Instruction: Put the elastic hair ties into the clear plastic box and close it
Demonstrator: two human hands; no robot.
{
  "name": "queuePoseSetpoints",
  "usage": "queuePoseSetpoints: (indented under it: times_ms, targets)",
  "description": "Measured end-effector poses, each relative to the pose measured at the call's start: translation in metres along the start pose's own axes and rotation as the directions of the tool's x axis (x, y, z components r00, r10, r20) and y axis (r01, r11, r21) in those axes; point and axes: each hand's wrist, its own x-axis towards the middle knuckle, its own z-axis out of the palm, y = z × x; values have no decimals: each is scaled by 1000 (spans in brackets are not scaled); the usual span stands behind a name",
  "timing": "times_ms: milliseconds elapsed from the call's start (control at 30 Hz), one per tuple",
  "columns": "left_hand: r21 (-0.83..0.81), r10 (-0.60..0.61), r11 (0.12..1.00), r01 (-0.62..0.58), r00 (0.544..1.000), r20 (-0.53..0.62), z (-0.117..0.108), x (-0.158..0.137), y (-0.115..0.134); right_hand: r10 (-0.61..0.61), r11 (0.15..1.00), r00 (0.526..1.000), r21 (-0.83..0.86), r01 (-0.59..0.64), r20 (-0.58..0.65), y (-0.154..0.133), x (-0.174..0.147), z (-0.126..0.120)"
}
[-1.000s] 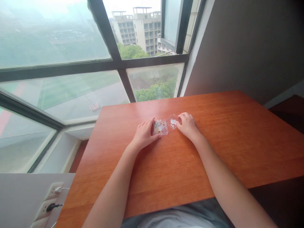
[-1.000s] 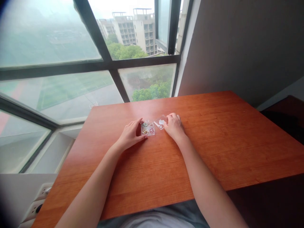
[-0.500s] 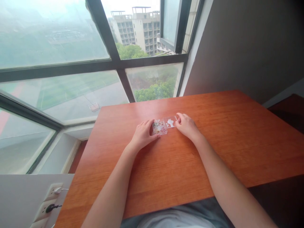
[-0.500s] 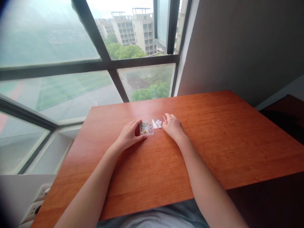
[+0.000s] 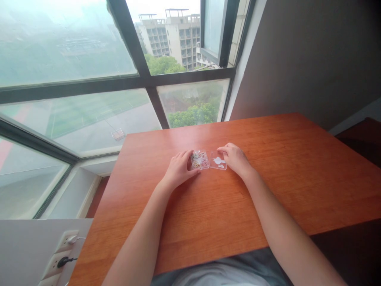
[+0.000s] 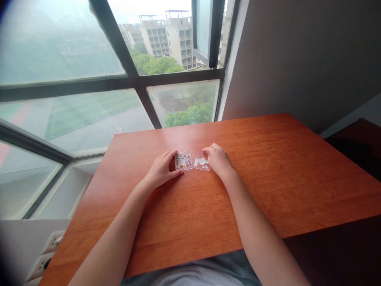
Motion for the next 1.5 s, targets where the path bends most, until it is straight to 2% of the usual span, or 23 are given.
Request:
queuePoseSetpoints:
  times_ms: [133,233,333,433,600,700,833,900,967,1067,1133,1300,1500]
  targets:
    - [-2,1,1000,-1,1000,8,-1,1,0,-66,996,997,60,68,-42,-8,2,2]
    - [-7,-4,1000,4,1000,10,-1,0,0,46,999,998,-13,-46,-51,-12,-1,-6]
    - [-5,-5,1000,5,1000,8,0,0,0,197,971,978,-153,-185,70,-15,-7,-18]
    - [-2,3,1000,-3,1000,2,1,-1,-1,225,957,956,-228,-181,187,-18,-13,-26]
    - [-11,8,1000,-8,1000,-3,2,-1,-3,196,968,965,-192,-162,175,-20,-14,-28]
    - [-17,5,1000,-5,1000,-2,2,-2,-3,168,986,981,-36,-165,96,-20,-11,-28]
    - [-14,16,1000,-16,1000,1,3,-2,-2,89,963,996,256,-85,-6,-28,-9,-28]
    - [-15,29,999,-29,1000,-3,4,-2,-1,16,914,1000,406,-15,1,-35,-11,-26]
    - [-33,36,999,-36,999,-11,5,-3,1,-145,860,988,501,100,51,-41,-14,-24]
    - [-68,28,997,-29,999,-15,6,-3,3,-351,827,935,487,281,57,-45,-18,-19]
    - [-67,25,997,-26,1000,-12,6,-3,4,-387,840,922,416,347,13,-45,-19,-15]
    - [-31,40,999,-40,999,-4,5,-3,4,-347,873,933,332,358,-93,-39,-15,-7]
    - [-3,41,999,-41,999,3,6,-3,5,-237,917,971,324,233,-29,-37,-15,2]
